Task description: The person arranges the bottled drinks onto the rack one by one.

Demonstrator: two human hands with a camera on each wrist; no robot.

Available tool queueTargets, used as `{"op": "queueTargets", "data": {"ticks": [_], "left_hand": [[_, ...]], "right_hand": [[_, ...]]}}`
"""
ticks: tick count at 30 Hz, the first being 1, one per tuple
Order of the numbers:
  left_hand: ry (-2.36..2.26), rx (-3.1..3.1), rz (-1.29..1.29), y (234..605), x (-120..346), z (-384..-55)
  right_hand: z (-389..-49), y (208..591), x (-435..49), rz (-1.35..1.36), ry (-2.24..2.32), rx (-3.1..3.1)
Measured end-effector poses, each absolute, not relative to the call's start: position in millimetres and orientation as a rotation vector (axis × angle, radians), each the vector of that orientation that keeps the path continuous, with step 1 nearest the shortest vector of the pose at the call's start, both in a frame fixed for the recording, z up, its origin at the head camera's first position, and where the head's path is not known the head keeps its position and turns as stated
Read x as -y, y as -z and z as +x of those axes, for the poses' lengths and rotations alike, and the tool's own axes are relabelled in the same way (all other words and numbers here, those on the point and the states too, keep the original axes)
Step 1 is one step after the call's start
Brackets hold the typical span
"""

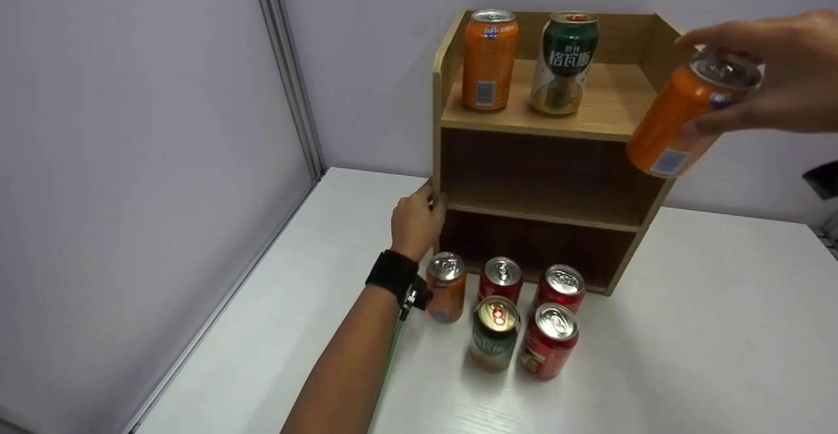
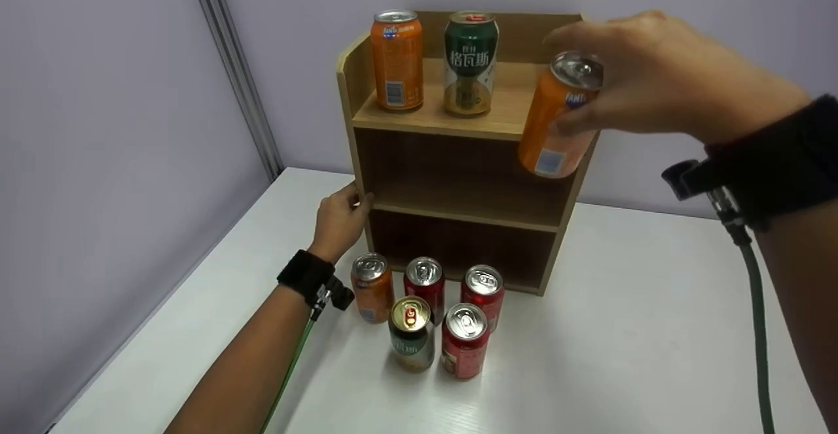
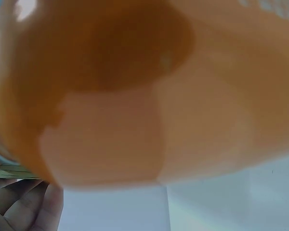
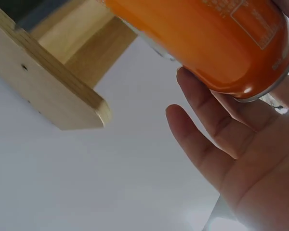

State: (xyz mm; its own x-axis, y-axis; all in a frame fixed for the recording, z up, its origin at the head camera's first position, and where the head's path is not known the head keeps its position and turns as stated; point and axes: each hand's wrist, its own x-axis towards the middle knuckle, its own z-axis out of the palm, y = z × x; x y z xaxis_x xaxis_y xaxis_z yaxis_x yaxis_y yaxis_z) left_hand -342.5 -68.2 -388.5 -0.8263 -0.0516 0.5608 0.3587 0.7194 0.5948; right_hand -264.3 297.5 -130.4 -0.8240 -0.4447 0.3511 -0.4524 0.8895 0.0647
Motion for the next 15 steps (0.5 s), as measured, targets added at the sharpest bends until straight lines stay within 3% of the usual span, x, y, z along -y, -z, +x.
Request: {"op": "queueTargets", "data": {"ticks": [15], "left_hand": [[0.947, 2.36, -0.221, 388.0, 70.8, -344.0]], "right_hand": [[-325.7, 95.1, -282.9, 0.616, -0.289, 2.864]]}}
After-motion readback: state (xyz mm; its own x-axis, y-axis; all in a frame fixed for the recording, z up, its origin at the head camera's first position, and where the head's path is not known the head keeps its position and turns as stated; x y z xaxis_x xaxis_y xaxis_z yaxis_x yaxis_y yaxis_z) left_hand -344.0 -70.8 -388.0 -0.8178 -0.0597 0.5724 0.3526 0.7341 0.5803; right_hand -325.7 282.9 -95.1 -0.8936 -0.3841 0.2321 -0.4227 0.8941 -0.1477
